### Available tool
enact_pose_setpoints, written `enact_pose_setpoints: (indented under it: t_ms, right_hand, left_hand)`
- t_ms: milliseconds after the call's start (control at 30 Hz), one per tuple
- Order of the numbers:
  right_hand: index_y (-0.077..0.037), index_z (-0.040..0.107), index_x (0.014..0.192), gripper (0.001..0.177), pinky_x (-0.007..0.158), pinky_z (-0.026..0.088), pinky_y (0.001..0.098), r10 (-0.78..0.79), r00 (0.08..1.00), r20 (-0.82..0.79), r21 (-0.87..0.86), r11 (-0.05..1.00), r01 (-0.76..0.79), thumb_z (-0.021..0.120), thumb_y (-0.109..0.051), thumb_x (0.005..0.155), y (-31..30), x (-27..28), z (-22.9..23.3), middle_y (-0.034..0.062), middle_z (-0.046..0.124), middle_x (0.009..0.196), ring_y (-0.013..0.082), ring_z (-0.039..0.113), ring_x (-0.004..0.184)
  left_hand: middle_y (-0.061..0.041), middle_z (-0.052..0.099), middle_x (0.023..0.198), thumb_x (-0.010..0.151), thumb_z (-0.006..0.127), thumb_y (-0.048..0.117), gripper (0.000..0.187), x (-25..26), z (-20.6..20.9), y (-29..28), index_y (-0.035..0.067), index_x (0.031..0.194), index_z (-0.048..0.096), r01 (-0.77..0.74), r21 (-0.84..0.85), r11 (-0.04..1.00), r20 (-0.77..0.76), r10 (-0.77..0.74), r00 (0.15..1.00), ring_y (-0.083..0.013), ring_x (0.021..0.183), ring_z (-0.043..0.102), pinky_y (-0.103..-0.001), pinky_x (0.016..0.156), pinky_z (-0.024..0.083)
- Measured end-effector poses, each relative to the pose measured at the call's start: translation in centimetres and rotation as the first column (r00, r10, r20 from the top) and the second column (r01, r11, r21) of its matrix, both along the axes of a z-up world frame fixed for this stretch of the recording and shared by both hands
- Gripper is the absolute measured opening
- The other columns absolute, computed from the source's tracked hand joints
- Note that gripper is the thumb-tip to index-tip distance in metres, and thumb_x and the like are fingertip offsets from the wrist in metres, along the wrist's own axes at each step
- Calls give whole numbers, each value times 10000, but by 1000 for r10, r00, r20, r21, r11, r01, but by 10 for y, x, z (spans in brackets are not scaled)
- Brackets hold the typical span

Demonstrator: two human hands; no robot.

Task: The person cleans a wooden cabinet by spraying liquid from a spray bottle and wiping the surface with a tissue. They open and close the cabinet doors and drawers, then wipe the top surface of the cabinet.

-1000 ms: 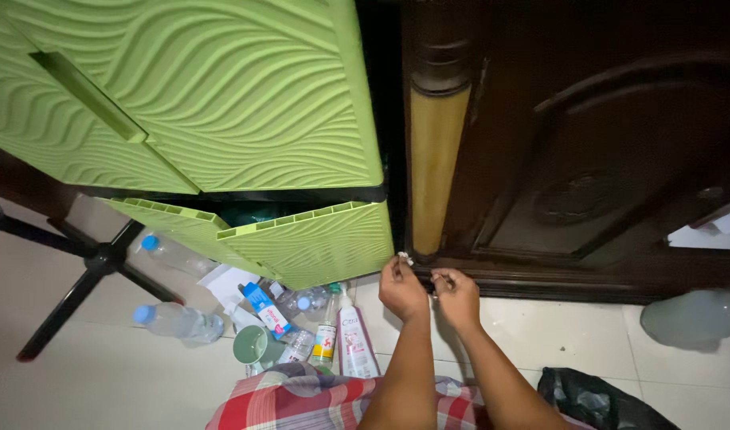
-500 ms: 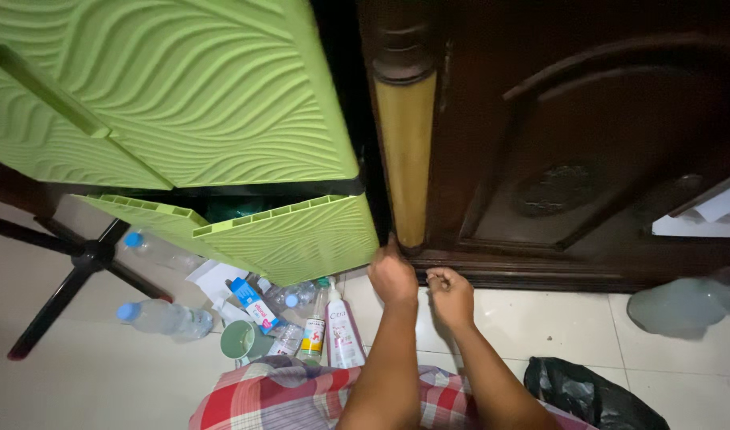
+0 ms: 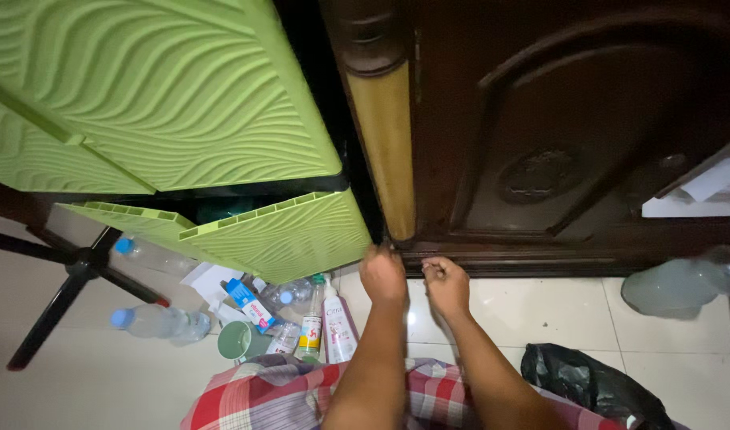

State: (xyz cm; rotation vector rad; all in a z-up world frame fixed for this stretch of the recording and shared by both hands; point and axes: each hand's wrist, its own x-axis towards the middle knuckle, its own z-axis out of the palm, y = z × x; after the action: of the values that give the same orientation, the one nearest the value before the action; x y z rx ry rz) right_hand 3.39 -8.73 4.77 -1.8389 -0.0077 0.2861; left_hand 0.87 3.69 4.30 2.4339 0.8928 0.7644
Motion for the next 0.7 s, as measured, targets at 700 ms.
enact_pose_setpoints:
  t_ms: [700]
  right_hand:
    - [-47, 768, 1014, 166, 577, 543, 278, -14, 1000, -8, 46, 999, 14, 646, -129, 938, -11, 17, -30, 32, 752, 814, 113, 668, 638]
  left_hand:
    - [-251, 686, 1003, 955, 632, 130, 180, -2, 3, -19, -13, 968, 739, -41, -256, 966, 149, 82, 985, -448, 928, 651, -501, 851, 517]
